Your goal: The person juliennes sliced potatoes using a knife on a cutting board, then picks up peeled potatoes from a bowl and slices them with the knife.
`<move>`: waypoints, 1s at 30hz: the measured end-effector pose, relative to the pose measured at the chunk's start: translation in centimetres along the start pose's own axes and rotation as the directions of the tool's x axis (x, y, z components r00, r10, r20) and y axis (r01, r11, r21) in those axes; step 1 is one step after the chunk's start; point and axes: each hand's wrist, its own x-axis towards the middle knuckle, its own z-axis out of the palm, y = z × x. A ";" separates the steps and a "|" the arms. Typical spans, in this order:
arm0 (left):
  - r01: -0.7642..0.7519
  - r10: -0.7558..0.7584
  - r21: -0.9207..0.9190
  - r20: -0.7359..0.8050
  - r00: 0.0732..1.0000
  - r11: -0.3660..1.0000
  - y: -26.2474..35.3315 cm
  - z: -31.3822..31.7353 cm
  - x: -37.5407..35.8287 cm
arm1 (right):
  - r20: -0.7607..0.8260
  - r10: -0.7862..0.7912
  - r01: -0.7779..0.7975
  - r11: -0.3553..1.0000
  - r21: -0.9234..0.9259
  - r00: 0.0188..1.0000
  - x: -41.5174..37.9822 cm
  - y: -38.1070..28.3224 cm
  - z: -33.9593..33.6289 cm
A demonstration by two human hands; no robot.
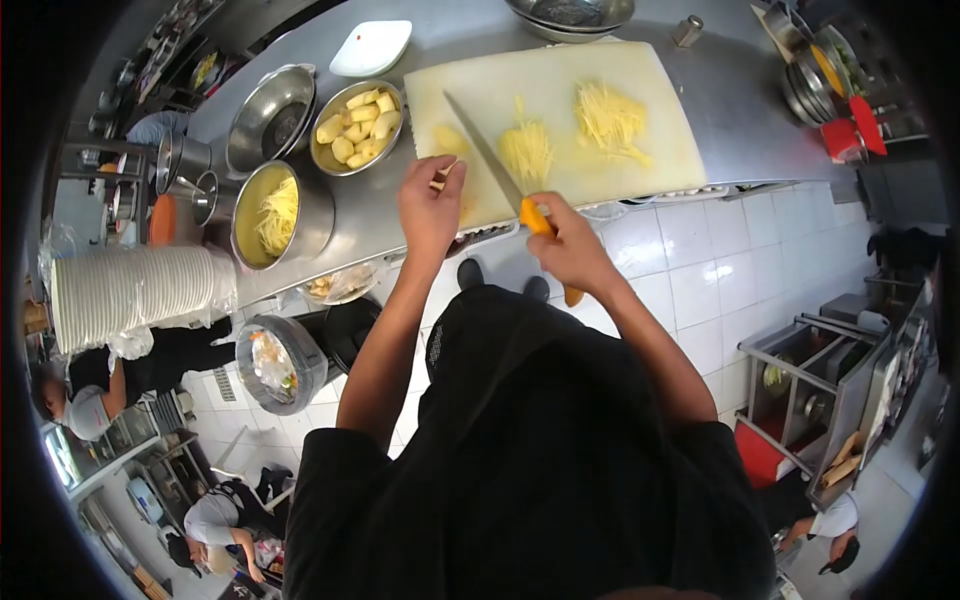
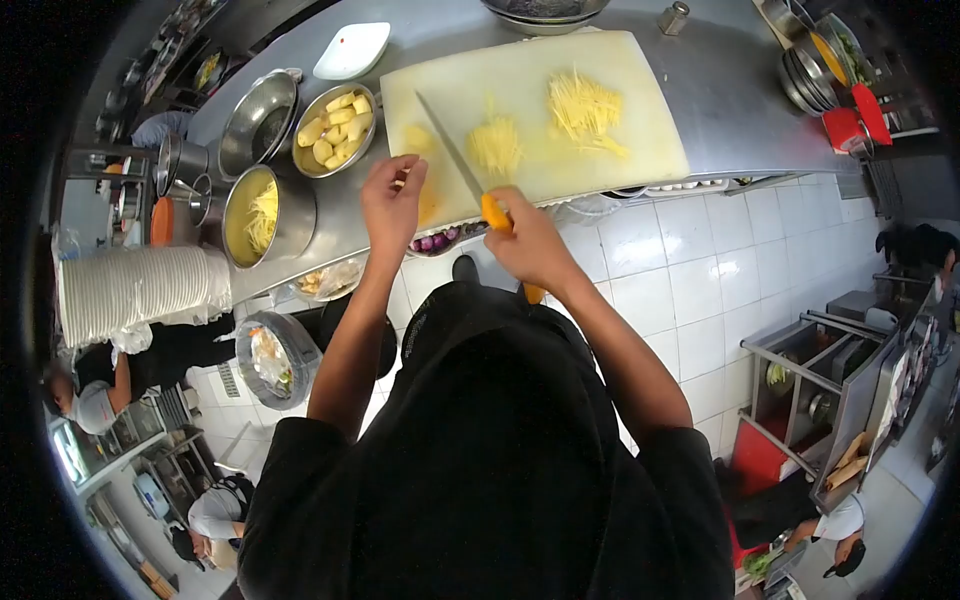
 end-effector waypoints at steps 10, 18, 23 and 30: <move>0.056 -0.059 0.111 0.028 0.998 0.992 -1.8 -1.2 -2.4 | -0.136 0.126 -0.122 0.992 0.036 0.983 0.9 4.4 -5.2; -0.010 0.009 0.010 0.076 0.997 1.000 0.6 0.6 -1.6 | -0.267 -0.230 0.089 0.887 -0.453 0.936 0.1 1.6 -7.3; -0.317 0.307 0.019 0.201 0.930 0.948 3.7 4.5 0.9 | -0.373 -0.344 0.069 0.808 -0.586 0.862 -0.2 2.0 -6.6; -0.530 0.457 0.086 0.403 0.793 0.844 5.9 10.5 2.6 | -0.387 -0.428 0.096 0.761 -0.641 0.817 -0.3 3.6 -6.9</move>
